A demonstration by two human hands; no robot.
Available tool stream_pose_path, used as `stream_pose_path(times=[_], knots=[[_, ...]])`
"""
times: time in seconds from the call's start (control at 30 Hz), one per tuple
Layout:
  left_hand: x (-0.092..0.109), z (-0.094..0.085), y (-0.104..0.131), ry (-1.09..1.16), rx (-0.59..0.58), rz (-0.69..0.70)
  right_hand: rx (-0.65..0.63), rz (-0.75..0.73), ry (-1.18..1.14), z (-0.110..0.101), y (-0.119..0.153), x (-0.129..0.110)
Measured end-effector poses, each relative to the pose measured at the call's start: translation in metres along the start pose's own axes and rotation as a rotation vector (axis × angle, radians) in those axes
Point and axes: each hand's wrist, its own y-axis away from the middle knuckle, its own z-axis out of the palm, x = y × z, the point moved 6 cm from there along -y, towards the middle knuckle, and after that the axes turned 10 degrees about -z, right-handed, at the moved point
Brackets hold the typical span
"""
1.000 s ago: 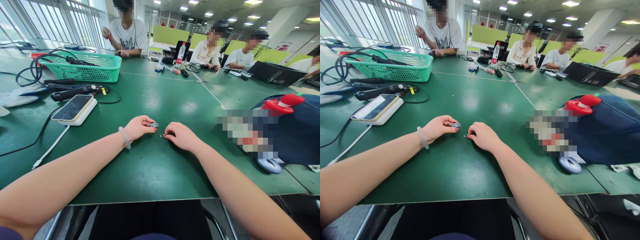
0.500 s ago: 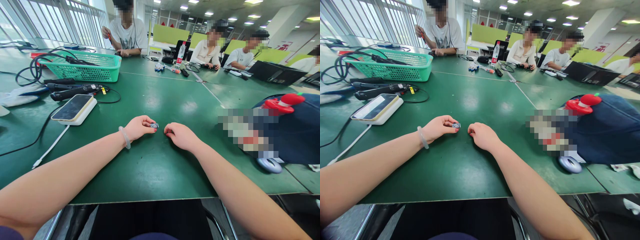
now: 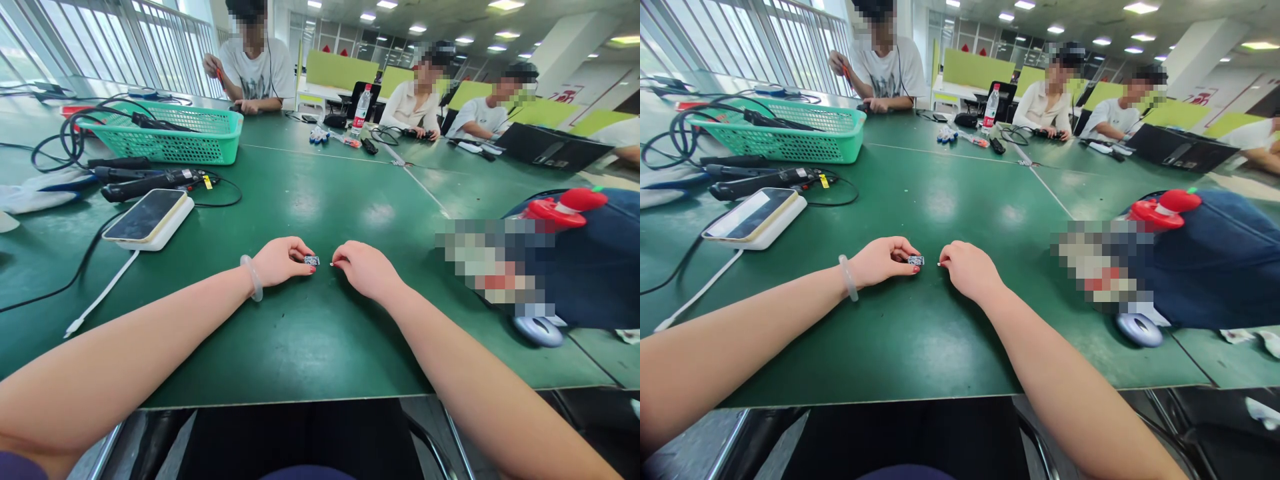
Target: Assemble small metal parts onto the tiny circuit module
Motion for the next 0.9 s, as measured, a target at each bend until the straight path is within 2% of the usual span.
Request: stream_pose_path(times=[0.17, 0.33, 0.53, 0.9], knots=[[0.002, 0.003, 0.002, -0.012, -0.016, 0.01, 0.19, -0.037, -0.155, -0.014, 0.0, -0.019], [0.005, 0.005, 0.004, 0.028, -0.04, 0.02, 0.206, -0.097, -0.203, -0.008, -0.002, -0.034], [0.006, 0.005, 0.004, 0.07, -0.05, 0.057, 0.197, -0.095, -0.221, -0.003, -0.003, -0.034], [0.007, 0.004, 0.004, 0.106, -0.046, 0.05, 0.27, -0.12, -0.229, -0.006, -0.002, -0.036]])
